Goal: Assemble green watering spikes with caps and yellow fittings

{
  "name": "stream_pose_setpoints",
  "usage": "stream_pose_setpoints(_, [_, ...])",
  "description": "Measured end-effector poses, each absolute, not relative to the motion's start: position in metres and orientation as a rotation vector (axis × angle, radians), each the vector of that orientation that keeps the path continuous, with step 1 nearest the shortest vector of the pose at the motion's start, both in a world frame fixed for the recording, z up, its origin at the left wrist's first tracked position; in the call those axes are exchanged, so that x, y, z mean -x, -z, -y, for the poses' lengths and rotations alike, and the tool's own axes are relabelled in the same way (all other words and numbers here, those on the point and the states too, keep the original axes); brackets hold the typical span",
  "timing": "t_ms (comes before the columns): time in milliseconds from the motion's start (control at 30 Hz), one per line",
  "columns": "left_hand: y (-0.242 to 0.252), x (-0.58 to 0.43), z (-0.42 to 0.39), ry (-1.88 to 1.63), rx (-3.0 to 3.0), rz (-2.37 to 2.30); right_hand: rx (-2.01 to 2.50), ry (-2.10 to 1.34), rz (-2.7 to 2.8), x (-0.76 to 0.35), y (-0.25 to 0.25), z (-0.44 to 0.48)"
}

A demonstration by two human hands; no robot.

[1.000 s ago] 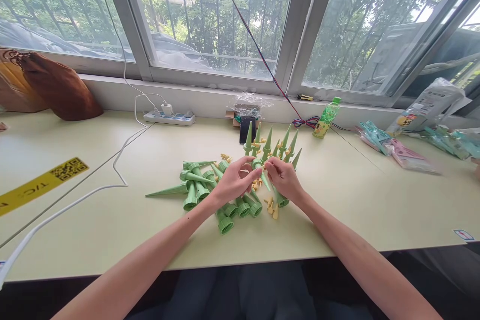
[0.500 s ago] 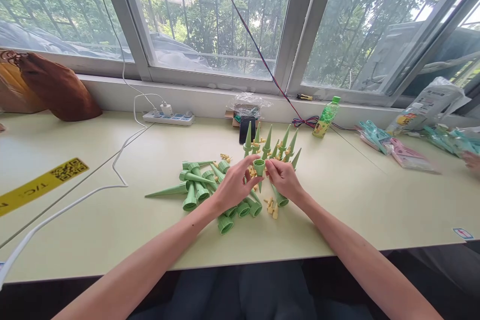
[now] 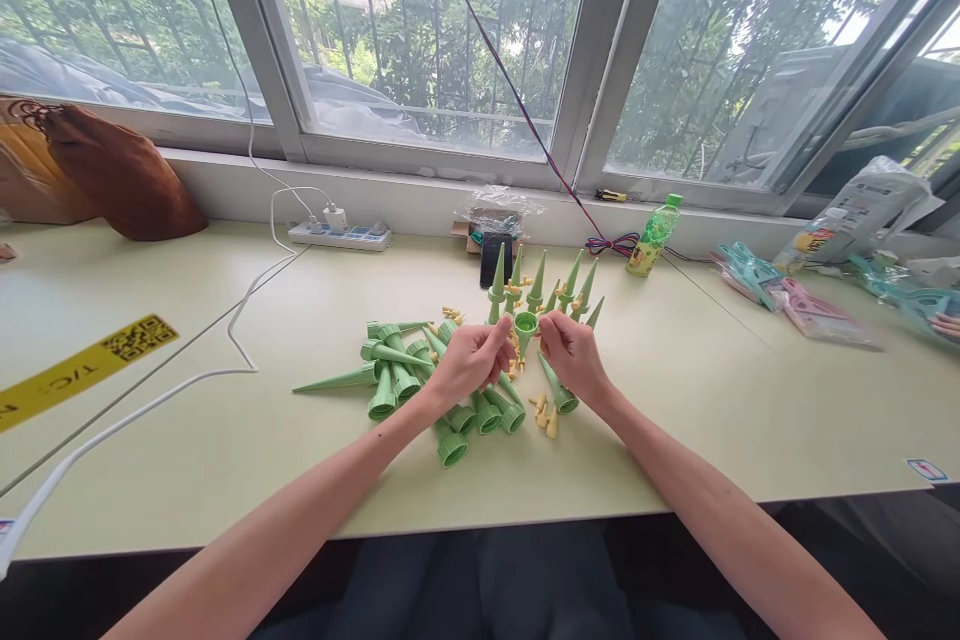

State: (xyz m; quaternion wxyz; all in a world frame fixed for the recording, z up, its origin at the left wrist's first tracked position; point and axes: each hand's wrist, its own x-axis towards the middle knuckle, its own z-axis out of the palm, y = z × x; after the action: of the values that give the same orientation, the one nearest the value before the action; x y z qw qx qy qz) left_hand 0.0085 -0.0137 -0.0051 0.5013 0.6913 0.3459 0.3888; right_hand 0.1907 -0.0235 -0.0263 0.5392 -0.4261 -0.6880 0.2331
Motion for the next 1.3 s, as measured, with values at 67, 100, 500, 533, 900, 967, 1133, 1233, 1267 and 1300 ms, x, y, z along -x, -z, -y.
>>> stream_pose_setpoints(67, [0.003,-0.009,0.015,-0.854,-1.571,-0.809,1.007,-0.573,1.679,-0.191,0.027,0.024])
stream_pose_setpoints(100, [0.001,-0.009,0.016,-0.817,-1.534,-0.799,1.002,-0.585,1.696,-0.191,0.027,0.025])
stream_pose_setpoints(500, [0.003,-0.006,0.012,-0.735,-1.394,-0.688,0.994,-0.640,1.730,-0.192,0.023,0.026])
stream_pose_setpoints(533, [0.003,-0.006,0.012,-0.741,-1.397,-0.677,0.994,-0.641,1.732,-0.192,0.023,0.026])
stream_pose_setpoints(900, [0.004,-0.002,0.018,-0.913,-1.818,-0.736,1.010,-0.667,1.716,-0.193,0.023,0.024])
stream_pose_setpoints(967, [0.005,-0.003,0.019,-0.945,-1.903,-0.763,1.021,-0.661,1.715,-0.192,0.023,0.024])
stream_pose_setpoints(1133, [0.008,-0.004,0.018,-1.069,-2.152,-0.806,1.033,-0.639,1.731,-0.192,0.022,0.024])
stream_pose_setpoints(1233, [0.011,-0.003,0.015,-1.107,-2.269,-0.743,1.057,-0.613,1.740,-0.192,0.020,0.025])
stream_pose_setpoints(1267, [0.012,-0.002,0.014,-1.112,-2.307,-0.723,1.059,-0.611,1.739,-0.191,0.020,0.025])
stream_pose_setpoints(1300, [0.013,-0.001,0.013,-1.123,-2.346,-0.706,1.058,-0.616,1.736,-0.191,0.019,0.026])
